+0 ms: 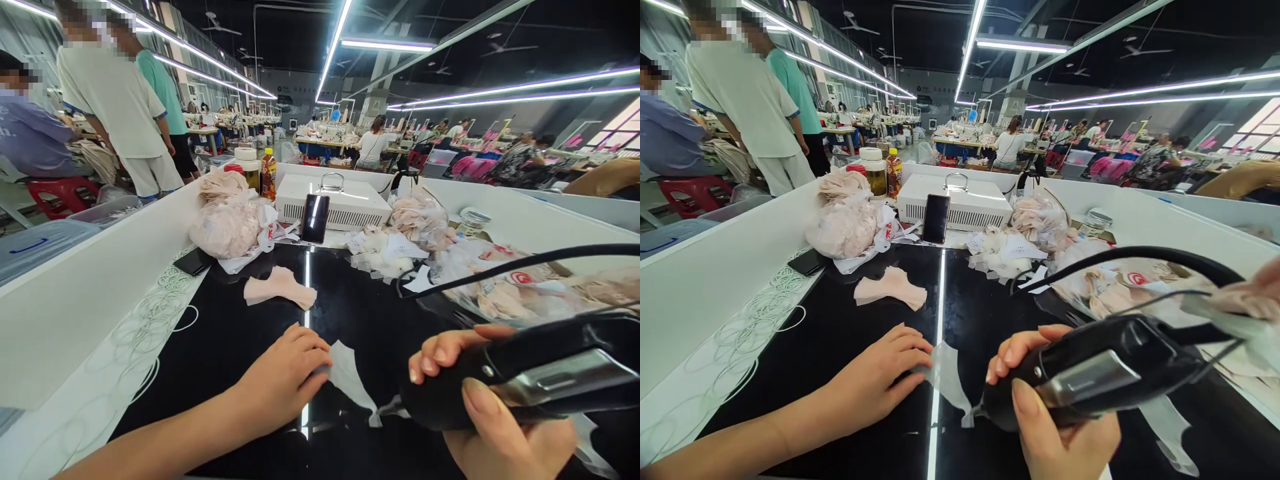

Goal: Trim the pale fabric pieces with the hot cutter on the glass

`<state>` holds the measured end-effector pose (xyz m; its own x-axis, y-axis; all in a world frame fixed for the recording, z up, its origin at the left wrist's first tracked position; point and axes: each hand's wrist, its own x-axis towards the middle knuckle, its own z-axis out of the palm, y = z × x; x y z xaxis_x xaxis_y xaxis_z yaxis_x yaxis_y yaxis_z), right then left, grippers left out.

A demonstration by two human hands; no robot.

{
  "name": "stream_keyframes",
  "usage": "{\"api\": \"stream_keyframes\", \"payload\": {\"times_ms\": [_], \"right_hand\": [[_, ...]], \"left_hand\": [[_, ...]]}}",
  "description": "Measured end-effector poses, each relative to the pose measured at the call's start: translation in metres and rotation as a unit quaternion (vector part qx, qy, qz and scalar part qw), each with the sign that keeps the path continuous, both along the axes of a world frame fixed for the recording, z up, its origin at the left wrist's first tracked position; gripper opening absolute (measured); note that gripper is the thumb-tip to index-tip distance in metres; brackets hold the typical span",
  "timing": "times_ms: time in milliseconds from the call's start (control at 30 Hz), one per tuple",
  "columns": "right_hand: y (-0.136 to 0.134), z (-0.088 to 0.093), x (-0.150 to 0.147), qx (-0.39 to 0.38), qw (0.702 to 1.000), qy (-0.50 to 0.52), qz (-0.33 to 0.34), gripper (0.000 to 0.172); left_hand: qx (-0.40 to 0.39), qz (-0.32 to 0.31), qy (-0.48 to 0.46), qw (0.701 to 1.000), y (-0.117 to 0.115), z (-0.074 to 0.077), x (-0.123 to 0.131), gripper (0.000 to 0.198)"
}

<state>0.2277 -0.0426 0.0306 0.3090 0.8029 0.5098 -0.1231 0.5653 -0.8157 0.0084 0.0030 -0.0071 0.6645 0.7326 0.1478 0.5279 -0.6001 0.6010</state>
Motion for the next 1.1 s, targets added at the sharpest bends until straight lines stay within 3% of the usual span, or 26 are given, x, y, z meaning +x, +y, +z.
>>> {"api": "stream_keyframes", "payload": {"times_ms": [233,433,633,1100], "right_hand": [[0.014,0.008,0.013,-0.002,0.997,0.01,-0.073,0.034],[0.01,0.006,-0.01,0.019,1.0,0.024,-0.002,0.032],[0.004,-0.004,-0.024,0.017,0.997,0.022,0.067,0.033],[-0.001,0.0,-0.023,0.011,0.999,0.016,0.051,0.03]], "left_hand": [[-0.01,-0.056,0.008,0.998,-0.006,0.001,0.004,0.015],[-0.023,-0.11,0.005,0.994,-0.004,0.004,0.004,0.027],[-0.062,-0.119,0.016,0.991,-0.004,0.003,0.002,0.037],[-0.081,-0.109,0.021,0.991,-0.002,0.007,0.003,0.038]]}}
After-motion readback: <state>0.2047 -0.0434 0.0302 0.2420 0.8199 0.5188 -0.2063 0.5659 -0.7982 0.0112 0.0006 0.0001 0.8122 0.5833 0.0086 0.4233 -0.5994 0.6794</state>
